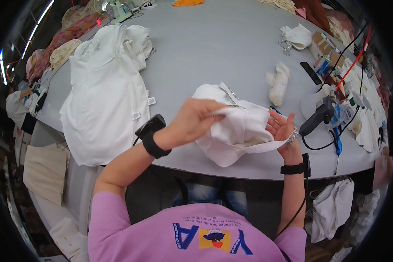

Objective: Sewing rhinestone trim onto the neckline of a white corset-style top.

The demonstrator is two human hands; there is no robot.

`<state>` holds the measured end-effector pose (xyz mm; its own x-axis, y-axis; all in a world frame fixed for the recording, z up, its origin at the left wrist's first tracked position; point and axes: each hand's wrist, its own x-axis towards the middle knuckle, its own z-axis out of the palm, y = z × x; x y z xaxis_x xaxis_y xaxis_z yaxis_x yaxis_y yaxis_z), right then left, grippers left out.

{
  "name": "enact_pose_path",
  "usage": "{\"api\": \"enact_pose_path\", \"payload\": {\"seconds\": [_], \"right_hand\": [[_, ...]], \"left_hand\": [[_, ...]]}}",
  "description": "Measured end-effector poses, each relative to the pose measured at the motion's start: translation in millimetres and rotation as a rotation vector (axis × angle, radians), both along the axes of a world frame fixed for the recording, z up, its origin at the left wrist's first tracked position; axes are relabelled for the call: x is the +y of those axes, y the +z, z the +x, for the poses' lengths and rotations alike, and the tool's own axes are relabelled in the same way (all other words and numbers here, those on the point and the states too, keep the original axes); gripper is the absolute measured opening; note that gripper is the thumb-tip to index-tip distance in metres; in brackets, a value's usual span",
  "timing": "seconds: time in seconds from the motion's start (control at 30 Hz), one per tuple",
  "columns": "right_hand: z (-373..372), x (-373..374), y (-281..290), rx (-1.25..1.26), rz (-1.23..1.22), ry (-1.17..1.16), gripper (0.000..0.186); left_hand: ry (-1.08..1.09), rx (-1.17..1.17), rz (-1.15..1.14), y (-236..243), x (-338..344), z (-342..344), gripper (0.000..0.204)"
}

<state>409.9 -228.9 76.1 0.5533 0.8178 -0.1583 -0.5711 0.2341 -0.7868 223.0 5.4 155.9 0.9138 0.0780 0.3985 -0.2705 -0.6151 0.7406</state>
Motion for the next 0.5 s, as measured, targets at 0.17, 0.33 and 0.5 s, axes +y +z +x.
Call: {"api": "enact_pose_path", "payload": {"seconds": [0.17, 0.33, 0.5], "right_hand": [[-22, 22, 8, -0.115, 0.033, -0.095, 0.078], [-6, 9, -2, -0.285, -0.177, -0.108, 0.052], [-10, 5, 15, -0.535, -0.335, -0.204, 0.033]], "left_hand": [[0.228, -0.199, -0.806, 47, 34, 0, 0.017], [0.328, -0.414, -1.113, 45, 50, 0, 0.021], [0.287, -0.213, -1.117, 13, 45, 14, 0.021]]}}
